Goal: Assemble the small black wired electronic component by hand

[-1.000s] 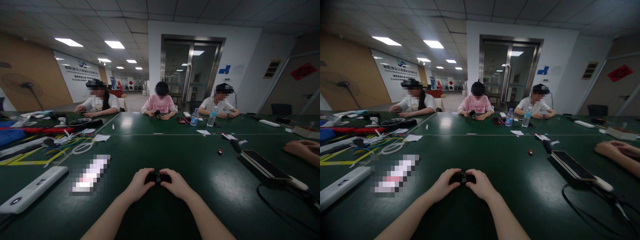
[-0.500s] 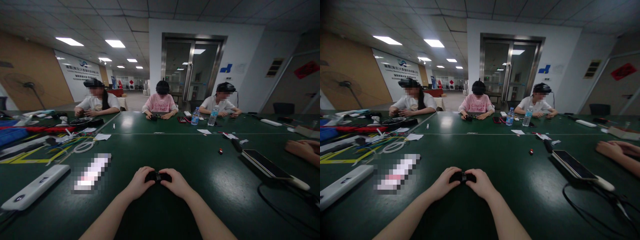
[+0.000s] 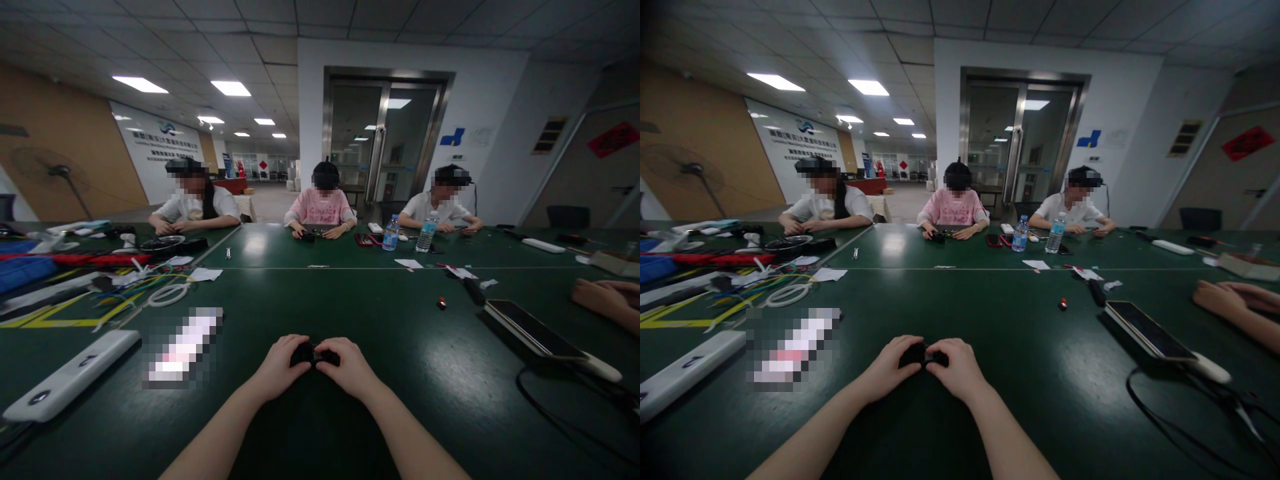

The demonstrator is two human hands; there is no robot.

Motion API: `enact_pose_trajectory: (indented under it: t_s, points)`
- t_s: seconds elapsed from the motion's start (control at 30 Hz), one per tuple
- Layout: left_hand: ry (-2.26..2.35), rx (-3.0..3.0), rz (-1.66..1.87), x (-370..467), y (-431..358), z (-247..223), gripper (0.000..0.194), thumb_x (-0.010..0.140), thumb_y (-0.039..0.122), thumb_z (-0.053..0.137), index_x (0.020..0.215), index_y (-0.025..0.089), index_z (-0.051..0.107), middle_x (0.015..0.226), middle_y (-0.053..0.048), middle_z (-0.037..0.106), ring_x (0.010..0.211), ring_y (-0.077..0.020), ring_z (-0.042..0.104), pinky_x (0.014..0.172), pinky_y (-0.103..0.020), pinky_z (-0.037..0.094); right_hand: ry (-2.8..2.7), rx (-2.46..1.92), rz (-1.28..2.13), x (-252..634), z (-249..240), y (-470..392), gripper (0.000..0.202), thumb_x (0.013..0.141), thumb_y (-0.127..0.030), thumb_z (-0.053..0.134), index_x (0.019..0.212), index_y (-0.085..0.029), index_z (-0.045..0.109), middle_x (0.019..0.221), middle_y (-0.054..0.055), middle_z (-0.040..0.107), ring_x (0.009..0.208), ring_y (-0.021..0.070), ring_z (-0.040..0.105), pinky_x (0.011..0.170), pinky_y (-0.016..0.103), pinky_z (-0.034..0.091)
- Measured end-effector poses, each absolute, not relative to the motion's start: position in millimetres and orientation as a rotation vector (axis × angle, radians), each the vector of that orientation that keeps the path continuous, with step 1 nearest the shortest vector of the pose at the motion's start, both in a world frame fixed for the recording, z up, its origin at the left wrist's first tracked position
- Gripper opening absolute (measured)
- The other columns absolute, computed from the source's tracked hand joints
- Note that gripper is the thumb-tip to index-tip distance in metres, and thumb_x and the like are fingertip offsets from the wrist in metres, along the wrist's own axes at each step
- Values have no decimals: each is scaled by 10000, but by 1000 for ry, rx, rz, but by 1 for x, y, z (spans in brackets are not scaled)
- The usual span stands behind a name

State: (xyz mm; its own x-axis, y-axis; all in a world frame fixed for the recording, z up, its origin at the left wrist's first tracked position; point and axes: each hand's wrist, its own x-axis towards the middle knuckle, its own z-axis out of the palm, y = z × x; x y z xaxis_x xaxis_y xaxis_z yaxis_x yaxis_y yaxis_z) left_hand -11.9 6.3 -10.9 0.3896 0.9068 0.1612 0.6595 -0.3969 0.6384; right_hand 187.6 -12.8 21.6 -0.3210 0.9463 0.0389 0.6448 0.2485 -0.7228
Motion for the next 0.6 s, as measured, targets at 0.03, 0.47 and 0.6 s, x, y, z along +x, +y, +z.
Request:
enact_pose_trajectory:
  t_s: [0.03, 0.47, 0.6]
  points:
    - [1345, 2174, 688, -11, 6, -10, 442, 738, 288, 606, 1169, 230, 523, 1195, -74, 553, 1128, -250, 477, 966, -397, 370, -2051, -1445, 839, 187, 21, -12, 268, 733, -308, 615, 1001, -303, 618, 1123, -15, 593, 1118, 212, 474, 962, 399, 342]
    - [1361, 2187, 667, -10, 5, -6, 402, 744, 280, 604, 1141, 242, 546, 1163, -58, 580, 1108, -244, 489, 960, -400, 376, -2077, -1450, 805, 186, 22, -13, 216, 745, -318, 609, 959, -297, 620, 1086, -22, 612, 1099, 209, 484, 957, 403, 325]
    - [1352, 2193, 681, -10, 5, -6, 448, 738, 291, 615, 1174, 243, 522, 1175, -60, 571, 1115, -239, 482, 968, -397, 369, -2074, -1448, 798, 185, 23, -13, 225, 733, -331, 624, 954, -295, 618, 1076, -21, 614, 1096, 209, 482, 959, 405, 321]
